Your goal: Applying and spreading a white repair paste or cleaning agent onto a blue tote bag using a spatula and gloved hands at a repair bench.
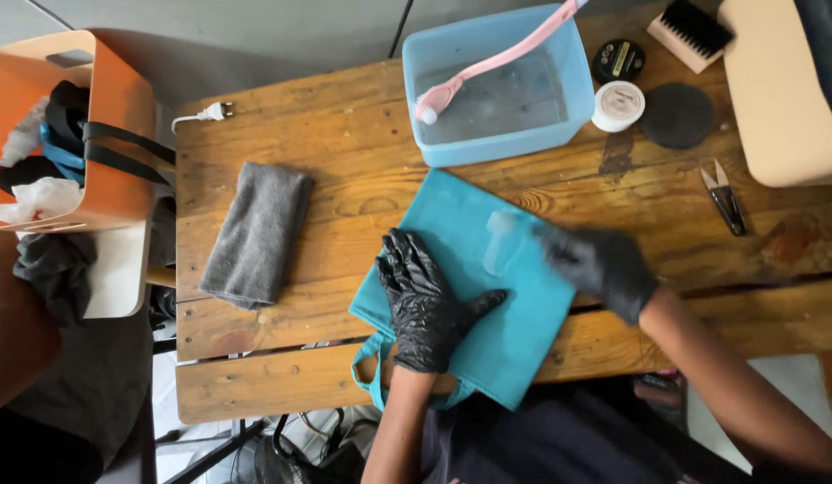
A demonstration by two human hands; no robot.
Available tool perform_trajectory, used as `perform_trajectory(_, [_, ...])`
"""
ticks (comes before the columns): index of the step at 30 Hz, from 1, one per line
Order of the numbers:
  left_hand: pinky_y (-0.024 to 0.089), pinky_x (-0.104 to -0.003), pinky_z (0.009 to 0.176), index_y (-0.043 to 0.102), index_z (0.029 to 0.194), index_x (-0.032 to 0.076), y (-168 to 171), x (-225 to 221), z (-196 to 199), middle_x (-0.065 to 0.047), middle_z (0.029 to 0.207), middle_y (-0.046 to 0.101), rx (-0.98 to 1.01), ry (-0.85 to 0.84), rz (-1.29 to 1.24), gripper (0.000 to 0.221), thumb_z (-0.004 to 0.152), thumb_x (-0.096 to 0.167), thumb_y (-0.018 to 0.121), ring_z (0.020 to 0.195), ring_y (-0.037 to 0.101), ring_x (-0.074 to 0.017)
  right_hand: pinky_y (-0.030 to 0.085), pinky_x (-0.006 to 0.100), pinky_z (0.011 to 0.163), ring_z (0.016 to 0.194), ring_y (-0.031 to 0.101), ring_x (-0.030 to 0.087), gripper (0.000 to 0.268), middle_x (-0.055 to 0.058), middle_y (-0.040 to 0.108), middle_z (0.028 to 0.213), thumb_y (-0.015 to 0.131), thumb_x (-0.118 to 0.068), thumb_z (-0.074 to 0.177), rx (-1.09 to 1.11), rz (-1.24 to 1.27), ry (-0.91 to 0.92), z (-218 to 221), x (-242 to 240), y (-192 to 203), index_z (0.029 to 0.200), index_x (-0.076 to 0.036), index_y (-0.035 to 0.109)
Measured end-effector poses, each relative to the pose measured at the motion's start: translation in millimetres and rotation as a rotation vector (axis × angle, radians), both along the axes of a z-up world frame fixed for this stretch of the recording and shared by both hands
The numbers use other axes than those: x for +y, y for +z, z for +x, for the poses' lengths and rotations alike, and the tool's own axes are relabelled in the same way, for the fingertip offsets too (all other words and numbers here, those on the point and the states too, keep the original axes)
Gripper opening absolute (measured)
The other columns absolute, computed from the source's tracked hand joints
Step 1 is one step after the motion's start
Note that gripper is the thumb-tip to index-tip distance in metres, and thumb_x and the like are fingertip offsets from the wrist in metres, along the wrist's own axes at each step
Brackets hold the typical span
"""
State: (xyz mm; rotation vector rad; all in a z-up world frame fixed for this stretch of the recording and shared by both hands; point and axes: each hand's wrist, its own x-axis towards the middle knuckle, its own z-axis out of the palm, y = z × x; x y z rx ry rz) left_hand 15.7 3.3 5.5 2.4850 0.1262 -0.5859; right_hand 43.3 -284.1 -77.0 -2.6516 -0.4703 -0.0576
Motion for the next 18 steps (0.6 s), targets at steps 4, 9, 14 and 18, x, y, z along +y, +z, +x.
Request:
perform_trajectory(4, [-0.003, -0.06, 0.123, -0.008, 0.164, 0.002, -1, 0, -1, -0.025, 0.171, -0.008, 0.0, 0.016, -0.036, 0.152, 0.066, 0.084, 0.074, 0.157, -0.008, -0.046, 0.061, 0.037, 0.065, 0.074, 0.074, 0.018, 0.027, -0.005, 0.077, 0.079, 0.077, -0.041, 0.083, -0.09, -0.012, 0.14, -14, 17, 7, 0.11, -0.04, 0.077])
perform_trajectory(9, [-0.004, -0.059, 0.125, -0.008, 0.165, 0.005, 2, 0, -1, -0.024, 0.171, -0.007, 0.007, 0.035, -0.05, 0.151, 0.065, 0.086, 0.071, 0.157, -0.01, -0.0452, 0.062, 0.044, 0.081, 0.094, 0.075, 0.032, 0.027, 0.006, 0.081, 0.098, 0.077, -0.039, 0.085, 0.097, 0.135, 0.022, -10, 23, 21, 0.108, -0.026, 0.082])
perform_trajectory(14, [-0.003, -0.059, 0.124, -0.007, 0.165, 0.005, 6, 3, -2, -0.024, 0.171, -0.004, 0.009, 0.033, -0.093, 0.148, 0.066, 0.084, 0.072, 0.156, -0.008, -0.0463, 0.061, 0.036, 0.078, 0.092, 0.076, 0.023, 0.028, -0.003, 0.08, 0.096, 0.076, -0.043, 0.087, -0.037, 0.032, -0.002, -4, 7, 11, 0.113, -0.034, 0.08])
perform_trajectory(18, [-0.001, -0.061, 0.124, -0.004, 0.165, 0.005, 10, 3, 0, -0.025, 0.171, -0.001, 0.013, 0.033, -0.102, 0.149, 0.065, 0.084, 0.072, 0.156, -0.005, -0.0487, 0.062, 0.037, 0.068, 0.078, 0.075, 0.022, 0.027, -0.002, 0.077, 0.08, 0.08, -0.047, 0.079, -0.103, -0.041, 0.126, -28, 14, 21, 0.103, -0.034, 0.079])
